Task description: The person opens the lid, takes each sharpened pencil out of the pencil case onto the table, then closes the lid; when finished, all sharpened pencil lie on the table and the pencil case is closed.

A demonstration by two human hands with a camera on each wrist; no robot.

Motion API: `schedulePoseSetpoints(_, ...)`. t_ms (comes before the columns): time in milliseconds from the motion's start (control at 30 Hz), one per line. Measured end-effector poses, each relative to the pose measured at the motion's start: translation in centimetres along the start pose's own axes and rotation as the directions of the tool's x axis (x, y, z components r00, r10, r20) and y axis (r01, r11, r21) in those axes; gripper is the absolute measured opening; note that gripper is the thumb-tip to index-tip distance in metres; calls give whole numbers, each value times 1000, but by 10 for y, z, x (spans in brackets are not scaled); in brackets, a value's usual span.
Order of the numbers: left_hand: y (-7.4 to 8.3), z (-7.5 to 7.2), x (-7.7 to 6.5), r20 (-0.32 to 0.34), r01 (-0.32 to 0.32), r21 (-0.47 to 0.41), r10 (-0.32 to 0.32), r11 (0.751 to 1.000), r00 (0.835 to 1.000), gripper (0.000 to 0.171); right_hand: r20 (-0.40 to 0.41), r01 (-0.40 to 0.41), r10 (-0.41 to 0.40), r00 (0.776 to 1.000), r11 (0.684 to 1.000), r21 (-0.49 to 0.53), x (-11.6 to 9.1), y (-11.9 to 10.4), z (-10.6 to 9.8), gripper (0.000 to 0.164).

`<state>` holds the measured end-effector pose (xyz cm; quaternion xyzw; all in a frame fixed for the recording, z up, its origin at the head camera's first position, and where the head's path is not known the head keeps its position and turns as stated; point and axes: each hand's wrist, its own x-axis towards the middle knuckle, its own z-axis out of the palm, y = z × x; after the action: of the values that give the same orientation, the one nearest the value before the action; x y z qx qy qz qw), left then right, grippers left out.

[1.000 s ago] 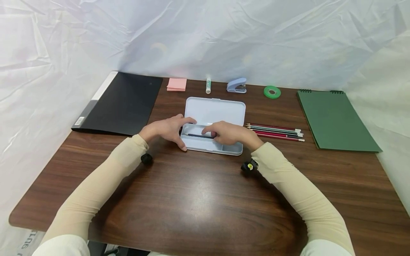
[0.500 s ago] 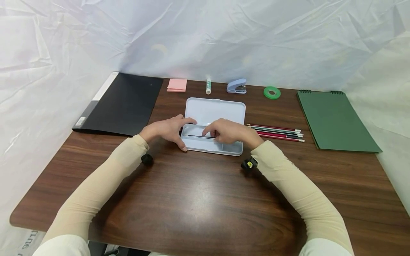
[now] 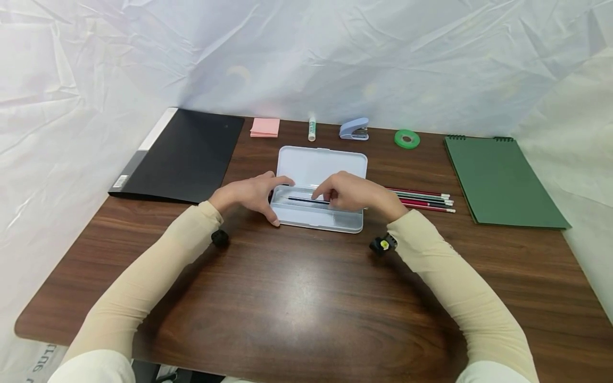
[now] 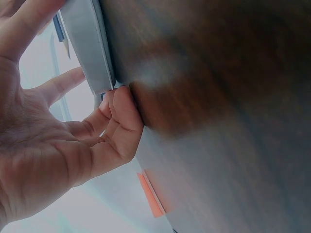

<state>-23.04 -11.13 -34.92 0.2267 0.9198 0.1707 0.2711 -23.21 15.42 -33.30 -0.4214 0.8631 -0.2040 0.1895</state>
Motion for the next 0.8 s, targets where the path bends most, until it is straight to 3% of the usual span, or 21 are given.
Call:
schedulePoseSetpoints(333, 0, 1, -1, 3, 4, -7, -4, 1000, 1000, 102, -46, -20, 20, 999, 1000, -1, -29, 13, -7, 35)
schedulePoseSetpoints(800, -1, 1, -1, -2, 3, -10, -3, 1000, 1000, 101, -88, -119, 118, 989, 993, 1, -89, 45, -13, 34)
